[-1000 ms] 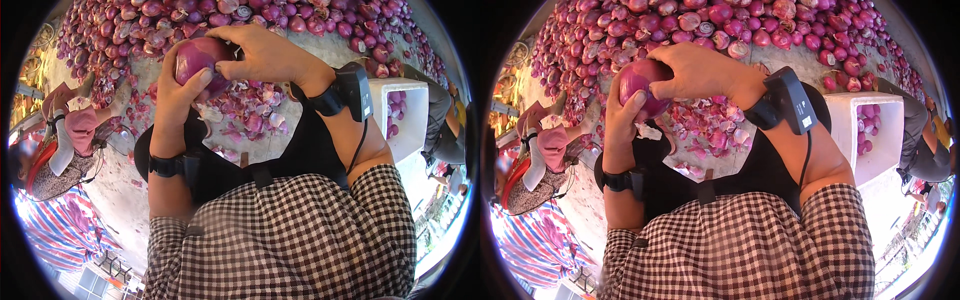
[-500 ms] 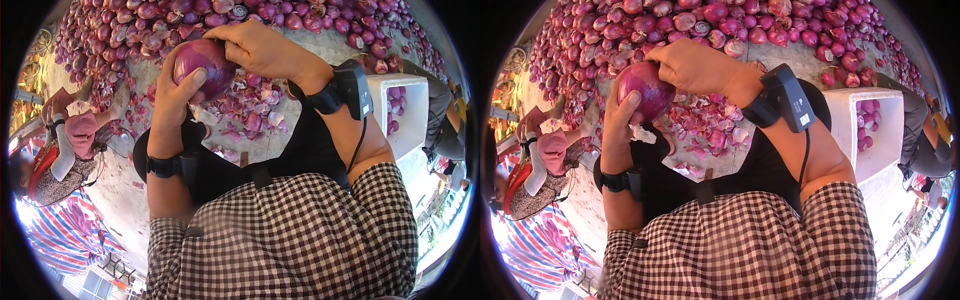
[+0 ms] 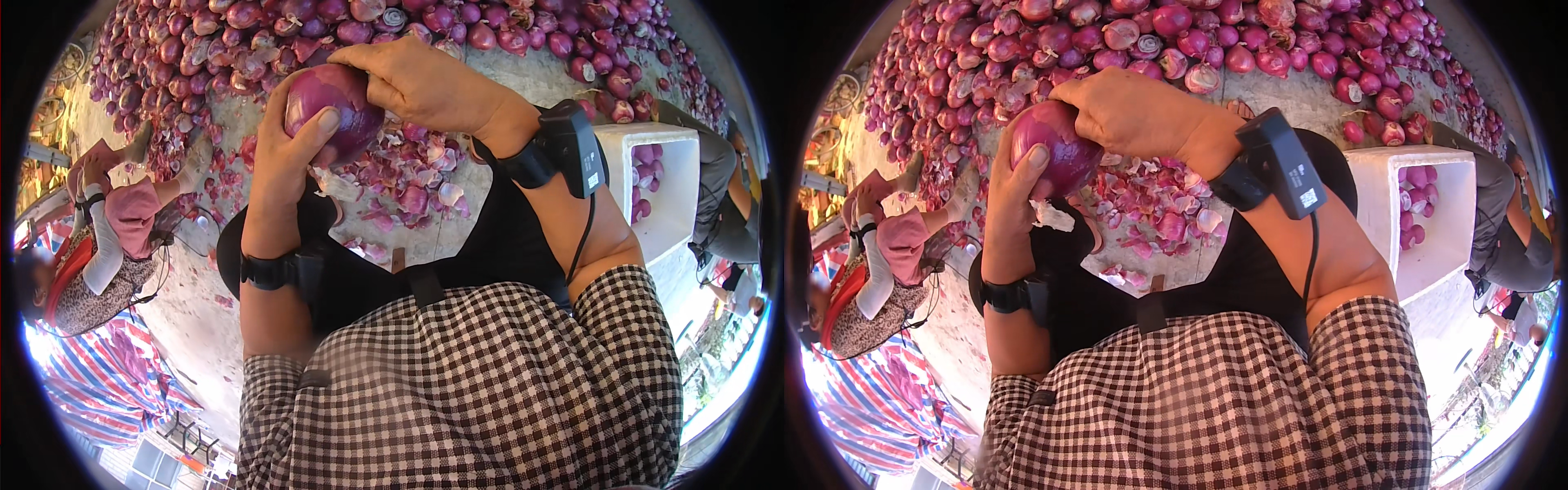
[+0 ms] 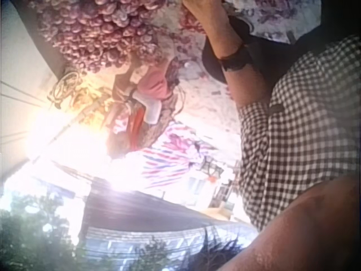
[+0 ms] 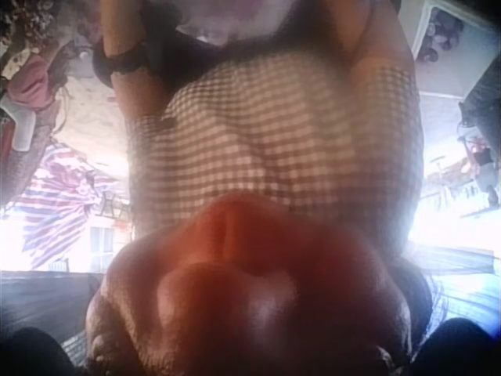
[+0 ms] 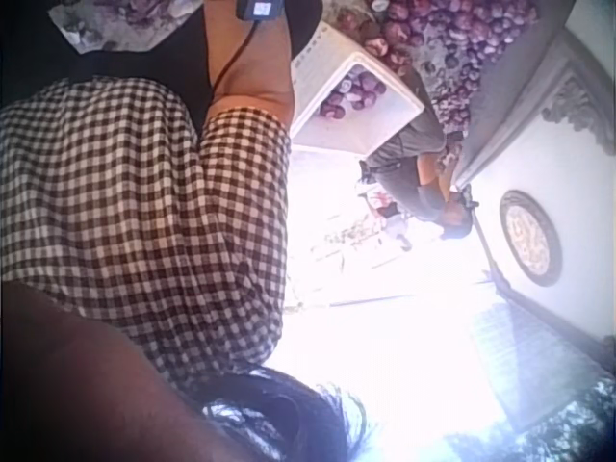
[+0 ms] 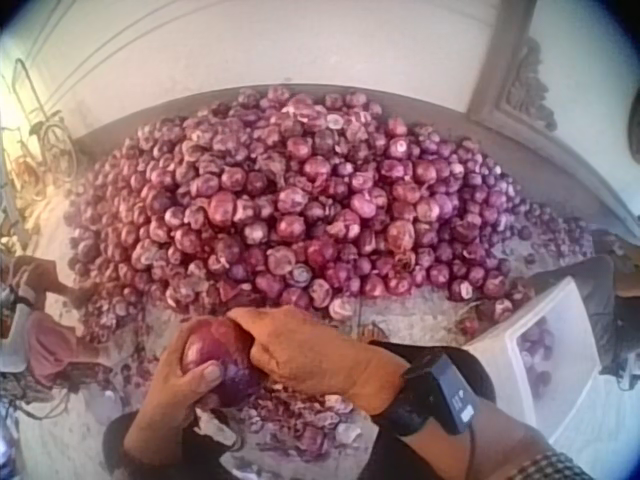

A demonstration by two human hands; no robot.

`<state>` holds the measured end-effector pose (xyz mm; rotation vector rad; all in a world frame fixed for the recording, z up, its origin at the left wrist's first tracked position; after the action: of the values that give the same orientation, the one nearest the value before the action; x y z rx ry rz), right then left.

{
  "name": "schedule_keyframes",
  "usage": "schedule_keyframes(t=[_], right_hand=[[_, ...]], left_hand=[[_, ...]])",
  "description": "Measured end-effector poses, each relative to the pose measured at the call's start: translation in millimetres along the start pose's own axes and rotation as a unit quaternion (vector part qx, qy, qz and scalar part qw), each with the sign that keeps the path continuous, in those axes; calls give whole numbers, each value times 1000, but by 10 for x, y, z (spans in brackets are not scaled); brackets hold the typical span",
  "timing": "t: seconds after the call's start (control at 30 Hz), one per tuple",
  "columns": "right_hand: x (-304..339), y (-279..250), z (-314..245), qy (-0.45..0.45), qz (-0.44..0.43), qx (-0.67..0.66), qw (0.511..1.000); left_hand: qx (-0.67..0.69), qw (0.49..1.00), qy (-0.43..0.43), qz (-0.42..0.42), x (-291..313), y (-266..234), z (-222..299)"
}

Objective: The recorder is peeling large red onions by hand while sitting on the floor amidst a large pile of onions.

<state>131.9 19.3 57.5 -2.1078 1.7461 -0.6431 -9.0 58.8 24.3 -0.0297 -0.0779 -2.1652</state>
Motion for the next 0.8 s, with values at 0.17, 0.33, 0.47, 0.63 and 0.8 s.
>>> schedule_keyframes(t=[0.17, 0.33, 0.47, 0.63, 0.8], right_hand=[[92, -89, -69, -103, 117, -58, 986], [91, -91, -93, -82, 123, -63, 987], [112, -138, -141, -121, 146, -2, 982], [124, -140, -173, -122, 151, -12, 981], [122, -147, -156, -125, 163, -2, 979]], left_hand=[[41, 999, 10, 5, -17, 31, 63], [87, 996, 4, 24, -4, 9, 38], [56, 998, 4, 33, -17, -51, -17], [41, 998, 23, 43, -17, -82, -8], [38, 998, 32, 47, -12, -56, 20]])
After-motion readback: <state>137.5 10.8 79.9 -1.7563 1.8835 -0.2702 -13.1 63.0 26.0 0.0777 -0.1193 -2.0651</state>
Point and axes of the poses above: each hand's wrist, its own x-axis away from the middle knuckle, its own y-axis out of the palm, z = x × y, the point moved 8 cm from there along -x, towards the middle knuckle, and after that the axes turned 10 degrees about y, right-handed, at the moved point
